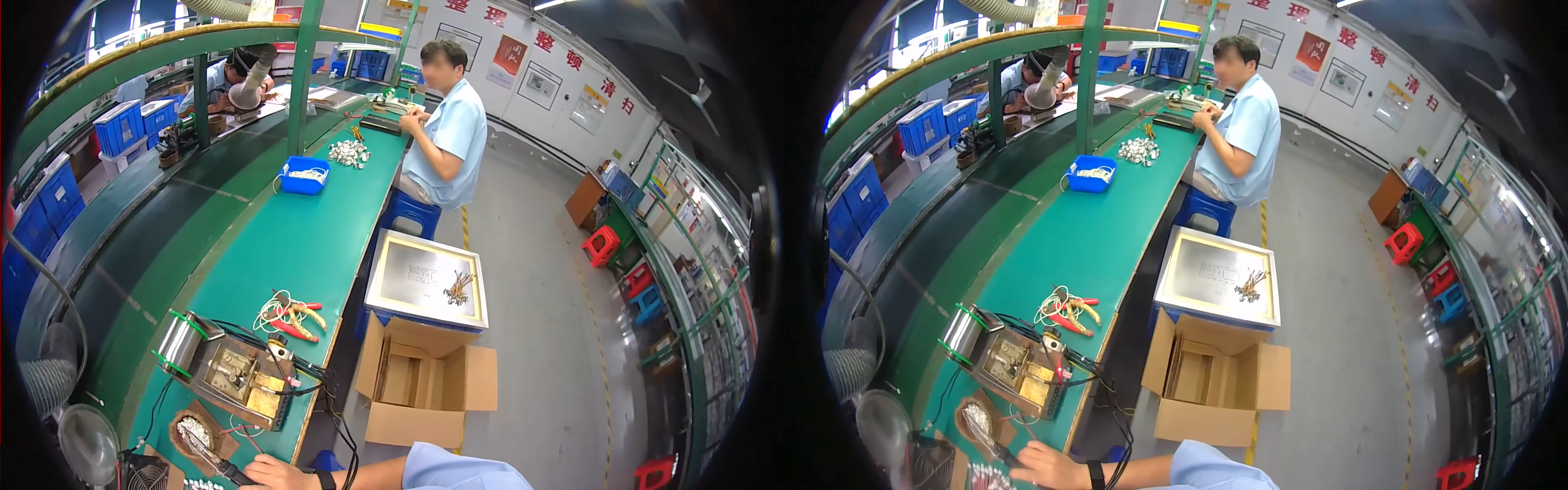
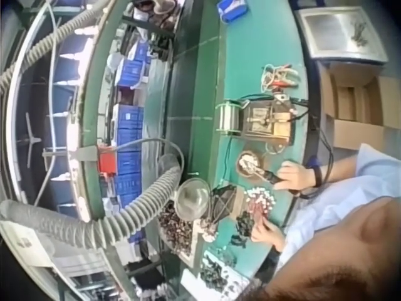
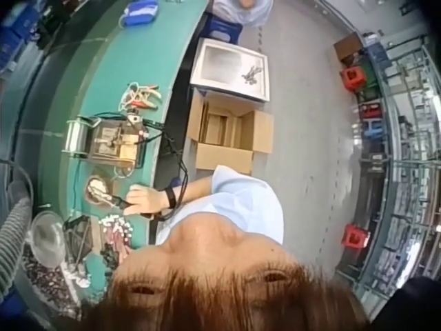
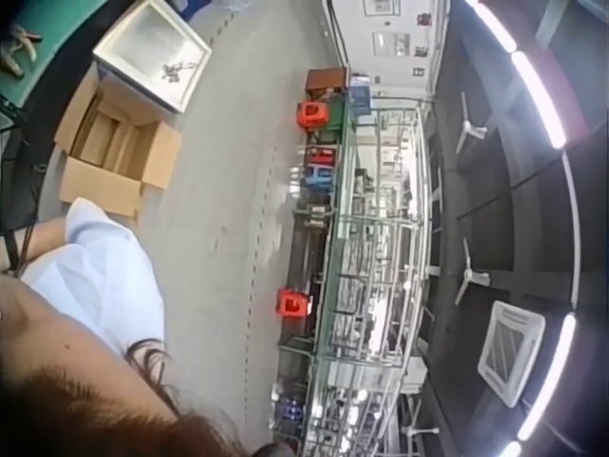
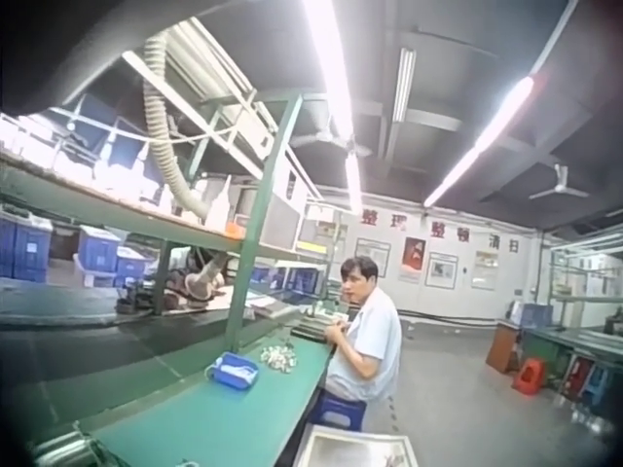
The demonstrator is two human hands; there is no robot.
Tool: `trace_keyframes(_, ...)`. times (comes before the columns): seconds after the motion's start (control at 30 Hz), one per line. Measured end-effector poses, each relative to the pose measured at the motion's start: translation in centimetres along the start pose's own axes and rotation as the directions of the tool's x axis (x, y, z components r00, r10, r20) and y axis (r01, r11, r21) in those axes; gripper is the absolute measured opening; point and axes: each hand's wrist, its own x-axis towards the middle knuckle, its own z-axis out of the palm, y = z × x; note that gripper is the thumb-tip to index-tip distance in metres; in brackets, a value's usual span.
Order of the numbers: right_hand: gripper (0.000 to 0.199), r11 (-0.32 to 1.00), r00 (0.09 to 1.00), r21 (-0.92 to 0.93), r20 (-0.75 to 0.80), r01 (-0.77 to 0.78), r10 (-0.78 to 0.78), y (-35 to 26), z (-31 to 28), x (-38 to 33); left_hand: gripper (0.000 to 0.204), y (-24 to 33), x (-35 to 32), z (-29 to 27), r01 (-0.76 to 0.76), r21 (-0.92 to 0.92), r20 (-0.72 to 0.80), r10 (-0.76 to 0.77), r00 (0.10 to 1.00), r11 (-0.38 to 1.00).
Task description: Soldering small electronic components and wires at a factory workbench.
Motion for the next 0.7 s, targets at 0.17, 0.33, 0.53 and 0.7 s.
trace_keyframes(0.17, 0.02, 0.999, 0.999, -0.039, 0.045, 0.017, -0.015, 0.2, -0.2, 0.2, 0.01, 0.7, 0.6, -0.8, -0.033, -0.021, -0.035, 0.032, 0.999, 0.999)
trace_keyframes(0.33, 0.027, 1.0, 0.999, -0.019, -0.028, -0.024, 0.023, 0.3, -0.3, 0.0, 0.009, 0.3, 0.6, -0.6, -0.097, -0.026, -0.024, 0.097, 0.995, 0.995)
trace_keyframes(0.53, 0.028, 0.964, 0.976, 0.165, -0.023, -0.209, 0.216, -1.0, 0.8, -0.3, 0.011, -1.5, -0.3, -0.3, 0.017, -0.37, 0.006, -0.016, 1.0, 0.929)
trace_keyframes(0.7, 0.028, 0.679, 0.904, 0.615, 0.144, -0.401, 0.403, -6.2, -0.8, 2.0, 0.016, -1.4, 1.4, -3.0, 0.109, -0.614, 0.278, 0.085, 0.957, 0.782)
